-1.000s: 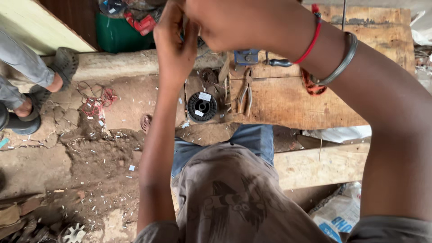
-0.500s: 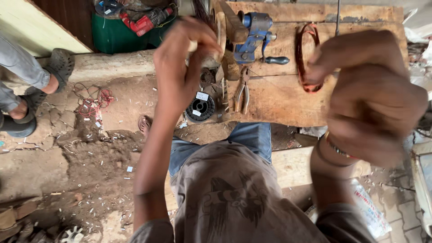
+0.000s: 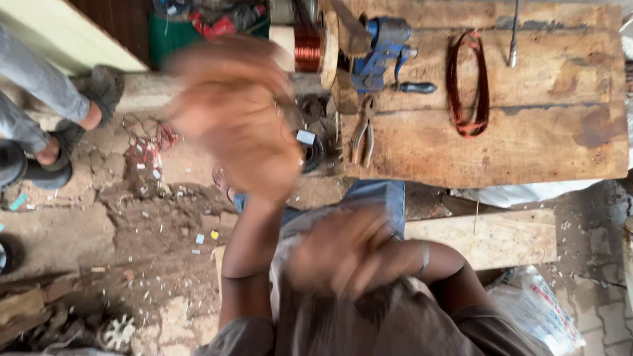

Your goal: The person winds copper wire onto a motor part using a manual winding machine, securing the wire and turning the handle to create a coil.

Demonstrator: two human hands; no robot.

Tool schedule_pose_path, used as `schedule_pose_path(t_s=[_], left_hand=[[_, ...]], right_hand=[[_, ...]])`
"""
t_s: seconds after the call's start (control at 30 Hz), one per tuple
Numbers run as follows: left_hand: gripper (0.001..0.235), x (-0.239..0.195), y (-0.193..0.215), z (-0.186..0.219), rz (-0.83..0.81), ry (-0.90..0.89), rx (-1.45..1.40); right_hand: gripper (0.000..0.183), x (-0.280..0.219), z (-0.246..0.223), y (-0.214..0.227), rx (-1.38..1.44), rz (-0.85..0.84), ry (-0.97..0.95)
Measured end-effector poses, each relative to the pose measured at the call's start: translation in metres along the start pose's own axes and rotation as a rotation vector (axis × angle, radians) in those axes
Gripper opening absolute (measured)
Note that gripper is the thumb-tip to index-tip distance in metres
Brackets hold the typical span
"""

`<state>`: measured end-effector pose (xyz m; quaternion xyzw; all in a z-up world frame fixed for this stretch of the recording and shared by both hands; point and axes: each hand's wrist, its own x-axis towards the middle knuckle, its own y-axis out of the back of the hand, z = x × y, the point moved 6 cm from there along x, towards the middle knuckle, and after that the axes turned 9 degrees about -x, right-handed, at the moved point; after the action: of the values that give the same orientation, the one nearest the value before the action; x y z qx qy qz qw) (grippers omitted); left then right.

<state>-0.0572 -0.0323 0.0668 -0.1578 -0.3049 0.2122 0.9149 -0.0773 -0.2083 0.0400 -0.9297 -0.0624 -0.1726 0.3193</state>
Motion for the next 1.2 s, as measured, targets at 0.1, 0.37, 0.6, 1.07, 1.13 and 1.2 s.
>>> schedule_pose_path(t_s=[0.1,0.37,0.6,1.07,1.13,1.2], left_hand=[[0.023,-0.022,0.014,-0.017,0.057,0.073,0.045],[0.016,-0.058,-0.002,-0.051,-0.264,0.483,0.104],[0.025,0.014,0.020,-0.073,-0.127,0.173,0.276],[0.013,0.085,-0.009,-0.030,-0.406,-0.590,0.514],[0.016,0.110,-0.023,-0.059,-0.708,-0.319,0.333],[0.019,0.127,-0.032,-0.087,-0.859,-0.123,0.166]], right_hand=[[0.013,0.013,-0.007,-0.006,-0.123,-0.052,0.061],[0.016,0.117,-0.005,0.032,-0.966,-0.317,0.428],[0.021,0.098,0.072,0.075,-1.313,-0.318,0.360],[0.009,0.000,0.102,0.055,-1.175,-0.358,0.117],[0.012,0.013,0.123,0.056,-0.978,-0.154,-0.212],[0.013,0.028,0.147,0.064,-0.706,0.007,-0.450]])
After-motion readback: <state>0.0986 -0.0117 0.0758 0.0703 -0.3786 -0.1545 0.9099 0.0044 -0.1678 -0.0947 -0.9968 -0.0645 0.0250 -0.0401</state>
